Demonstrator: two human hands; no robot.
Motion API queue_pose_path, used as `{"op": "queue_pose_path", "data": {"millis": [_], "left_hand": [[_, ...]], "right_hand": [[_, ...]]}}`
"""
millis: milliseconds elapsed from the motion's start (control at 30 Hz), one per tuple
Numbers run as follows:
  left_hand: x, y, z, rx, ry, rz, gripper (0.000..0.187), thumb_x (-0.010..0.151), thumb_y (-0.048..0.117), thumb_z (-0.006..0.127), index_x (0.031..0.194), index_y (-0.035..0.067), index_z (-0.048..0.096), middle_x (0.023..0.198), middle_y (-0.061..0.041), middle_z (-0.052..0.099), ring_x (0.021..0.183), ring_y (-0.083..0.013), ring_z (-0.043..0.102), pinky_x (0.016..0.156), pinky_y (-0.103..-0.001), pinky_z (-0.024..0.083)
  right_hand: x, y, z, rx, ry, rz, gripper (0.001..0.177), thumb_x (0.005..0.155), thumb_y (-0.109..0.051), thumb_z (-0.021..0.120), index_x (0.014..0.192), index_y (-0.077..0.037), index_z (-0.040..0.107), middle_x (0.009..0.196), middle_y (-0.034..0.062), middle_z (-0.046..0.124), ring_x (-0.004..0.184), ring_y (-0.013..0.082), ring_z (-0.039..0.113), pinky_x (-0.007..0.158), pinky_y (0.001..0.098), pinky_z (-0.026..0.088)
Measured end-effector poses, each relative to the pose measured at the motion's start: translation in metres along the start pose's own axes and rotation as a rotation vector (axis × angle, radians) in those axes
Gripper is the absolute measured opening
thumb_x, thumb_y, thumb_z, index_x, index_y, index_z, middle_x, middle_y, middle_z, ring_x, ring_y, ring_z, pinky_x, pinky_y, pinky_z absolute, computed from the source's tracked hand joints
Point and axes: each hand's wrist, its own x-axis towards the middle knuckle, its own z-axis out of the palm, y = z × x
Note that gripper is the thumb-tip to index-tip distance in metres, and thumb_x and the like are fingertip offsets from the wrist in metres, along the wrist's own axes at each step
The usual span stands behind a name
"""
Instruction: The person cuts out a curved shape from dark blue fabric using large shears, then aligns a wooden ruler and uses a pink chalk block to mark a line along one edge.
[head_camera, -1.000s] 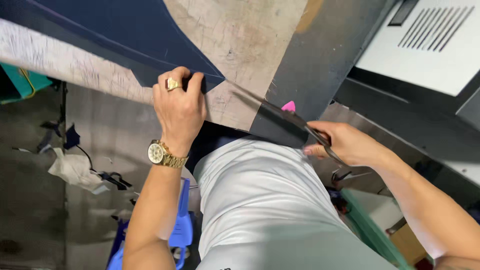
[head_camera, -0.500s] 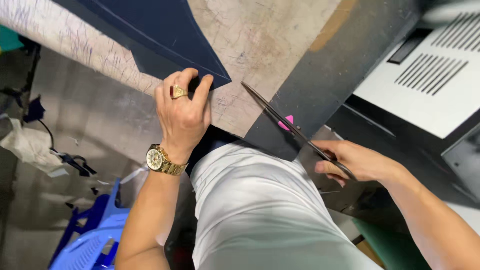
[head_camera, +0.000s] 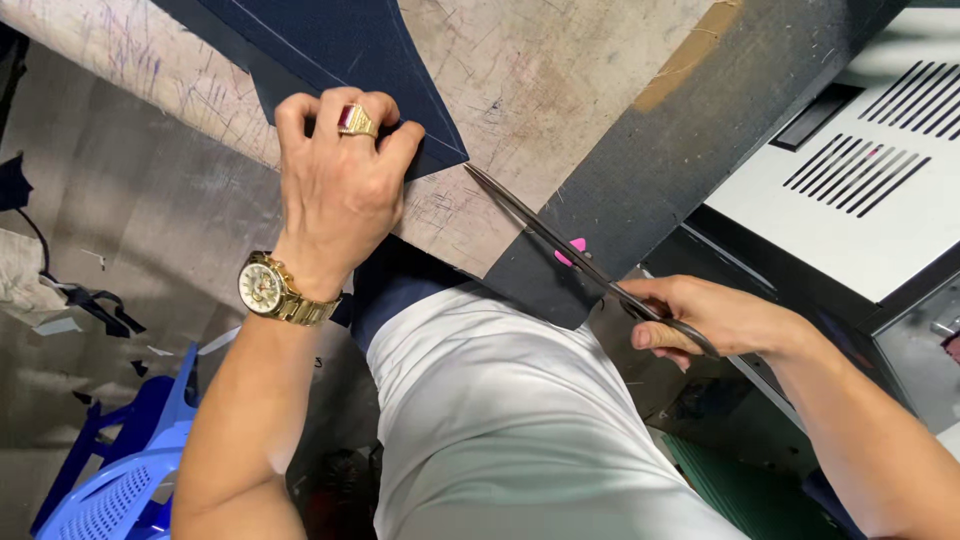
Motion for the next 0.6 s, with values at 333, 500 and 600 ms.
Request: {"op": "queue_pose_path", "data": {"millis": [333, 500, 600], "left_hand": [[0.002, -0.011, -0.013, 0.019, -0.052, 0.078, 0.016, 0.088, 0.004, 0.069, 0.098, 0.017, 0.072, 0.112, -0.002, 0.068, 0.100, -0.0236, 0.062, 0.081, -0.041, 0.038], [0.002, -0.016, -0.013, 0.085, -0.099, 0.104, 0.016, 0.092, 0.008, 0.066, 0.102, 0.019, 0.072, 0.115, 0.000, 0.067, 0.102, -0.0222, 0.061, 0.083, -0.040, 0.040], [0.003, -0.016, -0.014, 0.088, -0.109, 0.101, 0.016, 0.093, 0.009, 0.065, 0.102, 0.020, 0.072, 0.115, 0.000, 0.067, 0.102, -0.0221, 0.060, 0.083, -0.040, 0.039]], "right_hand": [[-0.002, 0.008, -0.011, -0.012, -0.021, 0.004, 0.053, 0.082, -0.057, 0.064, 0.110, -0.012, 0.071, 0.057, 0.0025, 0.060, 0.043, 0.0102, 0.062, 0.046, 0.0262, 0.049], [0.002, 0.015, -0.012, -0.001, -0.029, 0.018, 0.062, 0.081, -0.054, 0.067, 0.128, -0.013, 0.068, 0.061, 0.0018, 0.058, 0.044, 0.0090, 0.060, 0.045, 0.0257, 0.052], [0.005, 0.005, -0.013, -0.071, 0.001, 0.066, 0.055, 0.081, -0.052, 0.069, 0.122, -0.015, 0.073, 0.060, -0.0004, 0.060, 0.044, 0.0099, 0.064, 0.047, 0.0257, 0.048]]}}
